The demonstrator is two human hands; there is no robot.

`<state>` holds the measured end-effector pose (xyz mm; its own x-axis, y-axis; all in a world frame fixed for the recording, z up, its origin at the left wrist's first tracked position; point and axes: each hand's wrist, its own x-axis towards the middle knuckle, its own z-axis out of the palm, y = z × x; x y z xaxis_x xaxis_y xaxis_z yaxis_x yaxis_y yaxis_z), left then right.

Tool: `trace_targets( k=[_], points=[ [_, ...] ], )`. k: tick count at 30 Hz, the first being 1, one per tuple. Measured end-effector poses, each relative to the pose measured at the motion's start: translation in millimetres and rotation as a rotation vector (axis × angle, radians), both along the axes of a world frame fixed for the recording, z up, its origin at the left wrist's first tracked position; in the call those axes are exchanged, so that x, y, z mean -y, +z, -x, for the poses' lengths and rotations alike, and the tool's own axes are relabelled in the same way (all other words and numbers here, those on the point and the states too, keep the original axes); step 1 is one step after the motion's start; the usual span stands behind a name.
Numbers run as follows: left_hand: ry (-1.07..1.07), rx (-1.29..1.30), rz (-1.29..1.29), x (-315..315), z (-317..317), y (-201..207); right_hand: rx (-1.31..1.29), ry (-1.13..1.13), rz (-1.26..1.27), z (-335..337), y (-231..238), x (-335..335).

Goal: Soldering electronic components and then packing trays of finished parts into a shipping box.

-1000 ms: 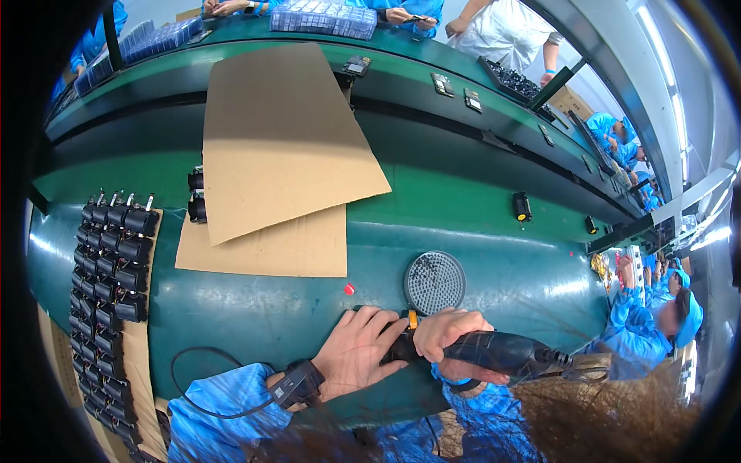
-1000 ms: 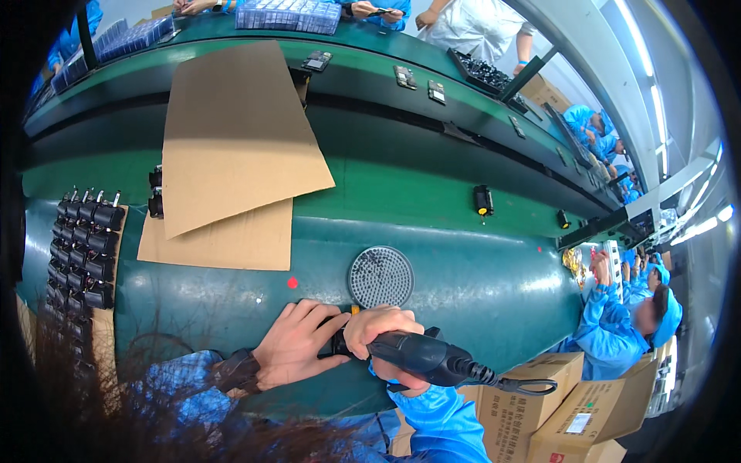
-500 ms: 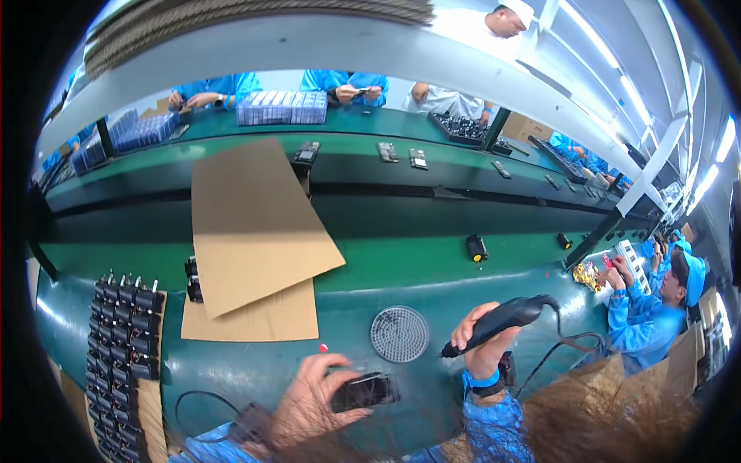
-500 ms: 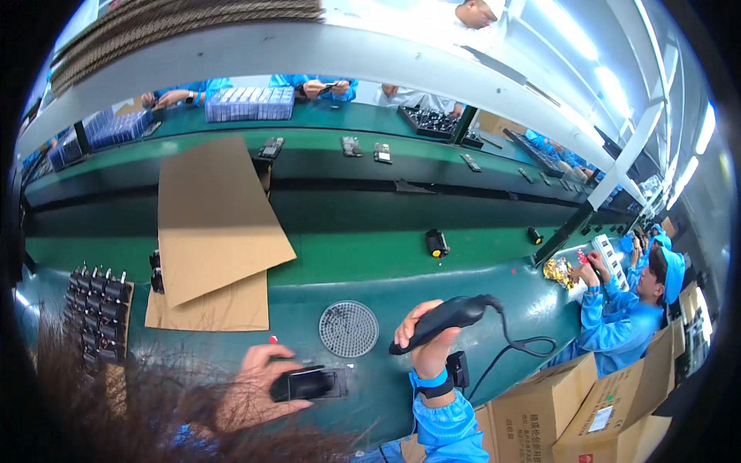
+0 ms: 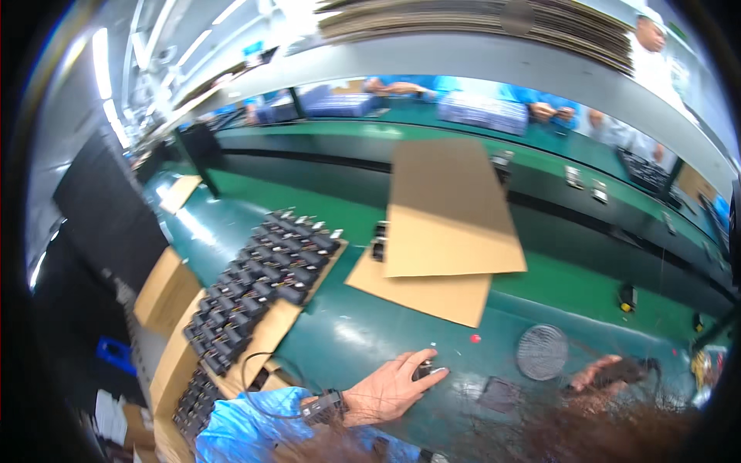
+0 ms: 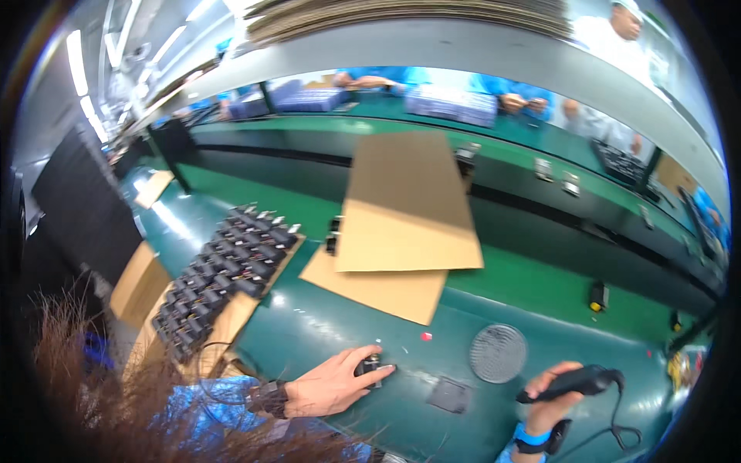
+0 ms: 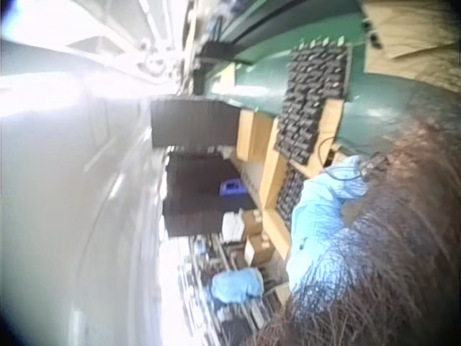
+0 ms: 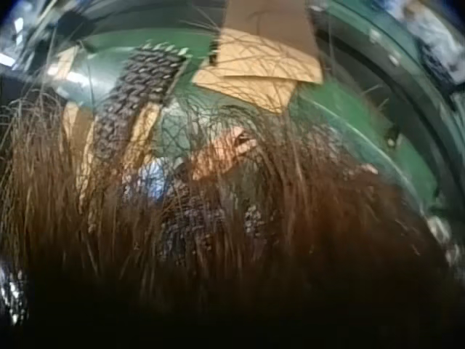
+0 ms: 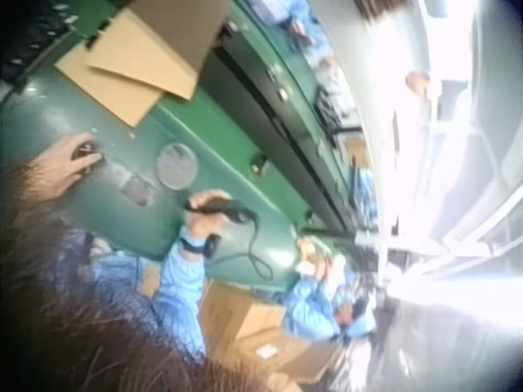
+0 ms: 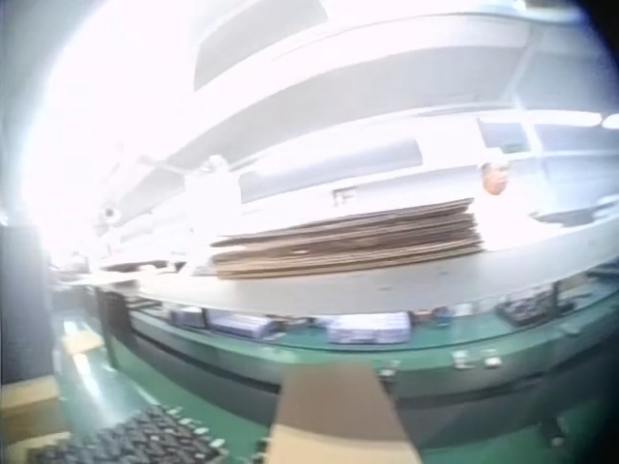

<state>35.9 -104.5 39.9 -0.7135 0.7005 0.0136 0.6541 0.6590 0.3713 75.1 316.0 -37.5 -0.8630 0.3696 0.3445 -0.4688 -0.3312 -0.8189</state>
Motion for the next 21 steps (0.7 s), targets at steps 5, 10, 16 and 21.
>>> trace_targets(
  k=[5,10,16,21],
  points=[
    [0.513,-0.001,-0.245,79,-23,33,0.059,-0.206,-0.062,-2,24,28],
    [0.895,-0.316,-0.101,194,-44,12,0.052,-0.163,-0.052,-1,21,32],
    [0.955,-0.434,0.1,202,-9,-5,0.064,-0.195,-0.046,-1,21,28],
    [0.961,-0.439,0.06,204,13,-18,0.093,-0.114,0.002,1,26,21]
  ],
)
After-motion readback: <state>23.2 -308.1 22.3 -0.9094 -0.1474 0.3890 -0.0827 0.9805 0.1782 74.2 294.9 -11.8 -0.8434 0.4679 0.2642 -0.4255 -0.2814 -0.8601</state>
